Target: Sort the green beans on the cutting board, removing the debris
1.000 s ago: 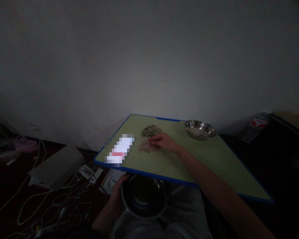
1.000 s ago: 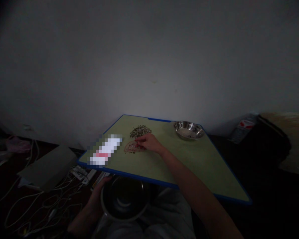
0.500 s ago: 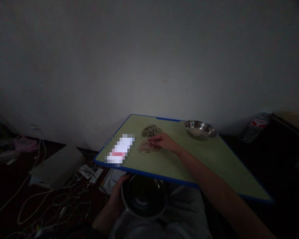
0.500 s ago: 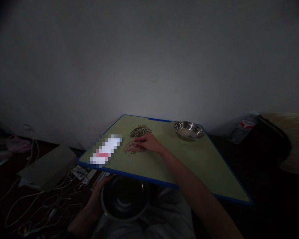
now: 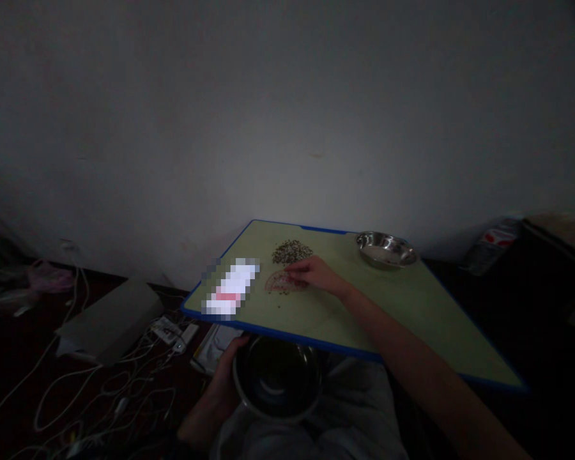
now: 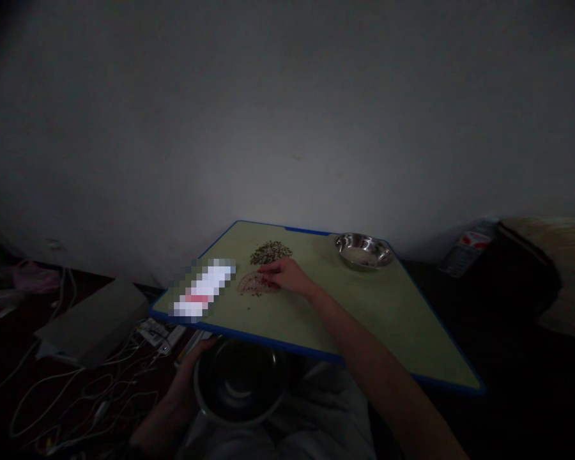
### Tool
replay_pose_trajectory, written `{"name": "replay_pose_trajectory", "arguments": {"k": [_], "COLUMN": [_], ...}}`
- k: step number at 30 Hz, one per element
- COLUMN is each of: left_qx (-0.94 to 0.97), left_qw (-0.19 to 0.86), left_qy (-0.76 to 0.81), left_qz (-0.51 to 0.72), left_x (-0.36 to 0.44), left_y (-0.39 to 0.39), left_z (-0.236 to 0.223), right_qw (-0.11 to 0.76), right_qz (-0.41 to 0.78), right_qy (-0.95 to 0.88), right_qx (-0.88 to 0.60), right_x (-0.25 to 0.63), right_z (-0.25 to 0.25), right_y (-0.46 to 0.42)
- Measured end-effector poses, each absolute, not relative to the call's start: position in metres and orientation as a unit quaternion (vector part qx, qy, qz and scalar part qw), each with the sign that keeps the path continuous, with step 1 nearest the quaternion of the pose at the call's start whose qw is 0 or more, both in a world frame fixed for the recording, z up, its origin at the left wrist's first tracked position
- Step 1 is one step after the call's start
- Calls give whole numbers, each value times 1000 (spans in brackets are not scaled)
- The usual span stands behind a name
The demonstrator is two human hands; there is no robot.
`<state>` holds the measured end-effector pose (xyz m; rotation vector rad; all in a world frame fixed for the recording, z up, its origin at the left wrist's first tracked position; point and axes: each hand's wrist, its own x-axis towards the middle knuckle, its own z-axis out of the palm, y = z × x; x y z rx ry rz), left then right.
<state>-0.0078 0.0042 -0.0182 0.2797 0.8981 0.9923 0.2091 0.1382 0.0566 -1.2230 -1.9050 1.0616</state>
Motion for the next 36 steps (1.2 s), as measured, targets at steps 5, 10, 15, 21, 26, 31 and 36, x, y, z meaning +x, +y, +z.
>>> {"name": "replay_pose_trajectory", "arguments": {"k": [5, 10, 15, 21, 26, 31, 36], "left_qx": [148, 145, 141, 139, 127, 122, 131], "left_qw": [765, 754, 758, 748, 754, 758, 760], "left_qy": [432, 441, 434, 446, 445, 442, 443], "left_qz": [454, 464, 467, 471, 466, 464, 457], "left_x": [-8, -7, -7, -6, -5, -4, -6], "left_y": [4, 3, 4, 3, 4, 2, 2], "left_z": [-19, -14, -15, -12, -10, -9, -10], "right_qw": [311, 308, 310, 309, 310, 294, 297], "right_qz": [429, 436, 432, 440, 438, 463, 468], "right_qy": [-713, -716, -714, -713, -713, -710, -719], "right_qx": [-459, -449, -456, -451, -452, -443, -418], "right_x": [208, 208, 208, 209, 211, 211, 212], "right_z": [56, 56, 57, 59, 59, 57, 54], "right_y": [138, 138, 137, 136, 137, 138, 139]}}
